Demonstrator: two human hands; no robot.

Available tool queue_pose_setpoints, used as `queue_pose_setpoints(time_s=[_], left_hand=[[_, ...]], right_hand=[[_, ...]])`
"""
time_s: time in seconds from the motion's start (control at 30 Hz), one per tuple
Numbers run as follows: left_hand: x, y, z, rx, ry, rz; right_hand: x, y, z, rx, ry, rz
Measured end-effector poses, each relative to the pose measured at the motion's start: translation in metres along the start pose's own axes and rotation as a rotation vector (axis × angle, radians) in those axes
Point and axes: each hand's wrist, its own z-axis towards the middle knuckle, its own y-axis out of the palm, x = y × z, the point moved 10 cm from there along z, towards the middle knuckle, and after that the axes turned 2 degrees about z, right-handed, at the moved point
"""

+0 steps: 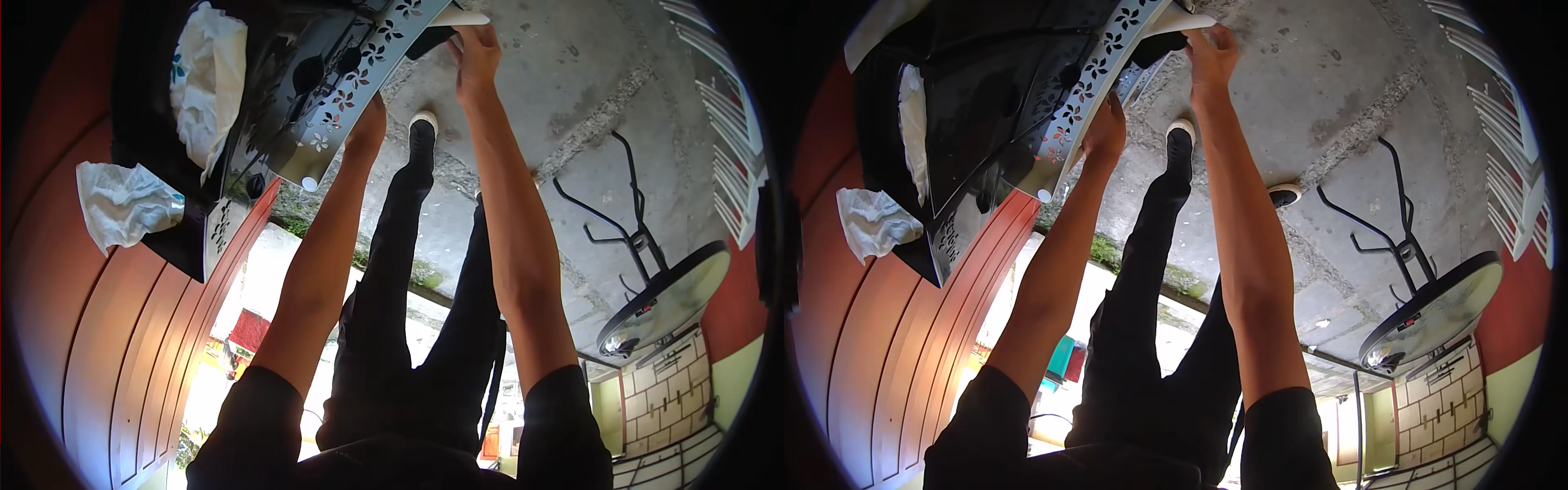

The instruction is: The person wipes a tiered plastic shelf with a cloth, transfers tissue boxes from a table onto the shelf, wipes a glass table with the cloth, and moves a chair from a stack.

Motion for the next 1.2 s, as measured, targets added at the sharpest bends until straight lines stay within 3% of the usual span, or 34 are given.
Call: queue_pose_setpoints(time_s=[0.1,0.17,0.27,0.3,0.4,0.5,0.6,0.7,0.8,0.83,0.87,1.0,1.1,1.2], left_hand=[[0.005,-0.01,-0.004,0.135,0.104,-0.003],[0.0,-0.003,-0.004,0.095,0.053,0.008],[-0.008,0.007,0.001,-0.061,-0.067,-0.033],[-0.01,0.013,0.0,-0.129,-0.114,-0.057],[-0.004,0.004,0.002,-0.051,-0.076,-0.074],[-0.005,0.006,0.002,-0.061,-0.066,-0.07],[-0.009,0.012,0.001,-0.098,-0.118,-0.049],[0.002,-0.001,0.006,-0.023,-0.052,-0.029],[-0.002,0.007,0.009,-0.098,-0.075,-0.025],[-0.003,0.009,0.009,-0.114,-0.091,-0.033],[-0.005,0.011,0.008,-0.132,-0.107,-0.041],[-0.012,0.022,0.007,-0.287,-0.177,-0.096],[0.003,-0.007,0.013,-0.083,-0.073,-0.125],[-0.002,-0.005,0.013,-0.038,-0.064,-0.15]], right_hand=[[0.004,0.015,0.006,0.028,-0.019,-0.061],[0.006,0.024,0.01,0.043,-0.049,-0.026],[0.032,0.019,0.041,0.141,-0.252,-0.235],[0.033,0.02,0.039,0.127,-0.194,-0.16],[0.026,0.014,0.037,0.328,-0.365,-0.353],[0.049,0.013,0.047,0.316,-0.056,-0.336],[0.059,0.021,0.065,0.279,-0.125,-0.629],[0.077,0.052,0.069,0.01,-0.254,0.036],[0.084,0.051,0.054,0.09,-0.262,-0.089],[0.096,0.058,0.058,0.038,-0.192,-0.338],[0.1,0.057,0.06,0.054,-0.193,-0.363],[0.063,0.077,0.033,0.115,-0.202,-0.466],[0.02,0.09,0.012,0.04,-0.098,-0.494],[-0.013,0.089,-0.006,0.119,-0.256,-0.687]])
